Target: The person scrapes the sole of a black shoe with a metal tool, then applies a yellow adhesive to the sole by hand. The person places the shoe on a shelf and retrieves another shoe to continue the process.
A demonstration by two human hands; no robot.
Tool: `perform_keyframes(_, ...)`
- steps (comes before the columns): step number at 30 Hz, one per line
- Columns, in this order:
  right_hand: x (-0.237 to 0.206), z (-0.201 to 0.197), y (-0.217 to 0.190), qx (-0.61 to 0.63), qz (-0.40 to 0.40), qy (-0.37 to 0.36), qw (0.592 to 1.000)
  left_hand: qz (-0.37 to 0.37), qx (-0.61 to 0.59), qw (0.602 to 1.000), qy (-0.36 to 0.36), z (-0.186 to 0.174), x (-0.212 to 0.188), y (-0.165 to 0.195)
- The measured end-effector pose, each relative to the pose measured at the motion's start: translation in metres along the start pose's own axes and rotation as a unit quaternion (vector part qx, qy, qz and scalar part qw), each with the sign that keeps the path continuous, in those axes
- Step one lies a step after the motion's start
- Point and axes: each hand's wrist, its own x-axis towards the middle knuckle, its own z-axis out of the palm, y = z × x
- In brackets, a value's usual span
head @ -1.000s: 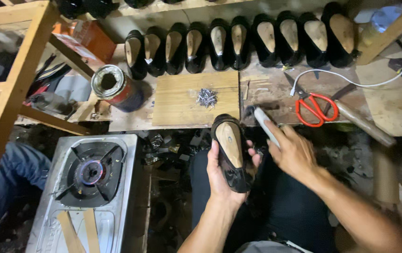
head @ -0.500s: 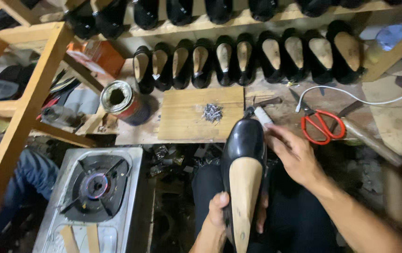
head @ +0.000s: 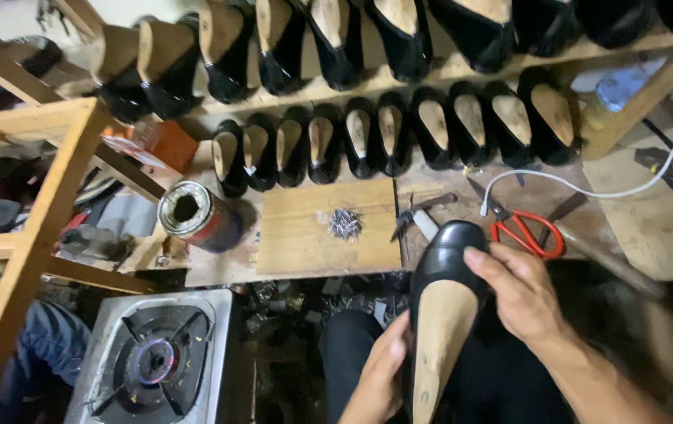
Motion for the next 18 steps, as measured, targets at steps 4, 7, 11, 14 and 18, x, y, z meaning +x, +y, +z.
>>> perform_keyframes(4,0.02,-0.007,0.014,-0.038,-0.014,0.081,0.996,0.224,0.398,0.89,0.004,-0.035,0.007,-0.032)
perform_keyframes(7,0.036,-0.008,0.041,-0.149,0.003,0.074,0.986,0.226,0.514,0.827,0.031,-0.066,0.041,-0.046)
perform_keyframes(11,0.068,0.0,0.089,0.12,0.166,0.064,0.977,0.198,0.451,0.858,0.149,-0.08,0.081,-0.018)
perform_keyframes(14,0.084,0.009,0.117,0.112,0.183,-0.064,0.975,0.287,0.336,0.853,0.279,-0.077,0.079,0.029)
perform_keyframes(18,0.092,0.026,0.124,0.046,0.224,-0.082,0.97,0.492,0.279,0.743,0.358,-0.037,0.058,0.157)
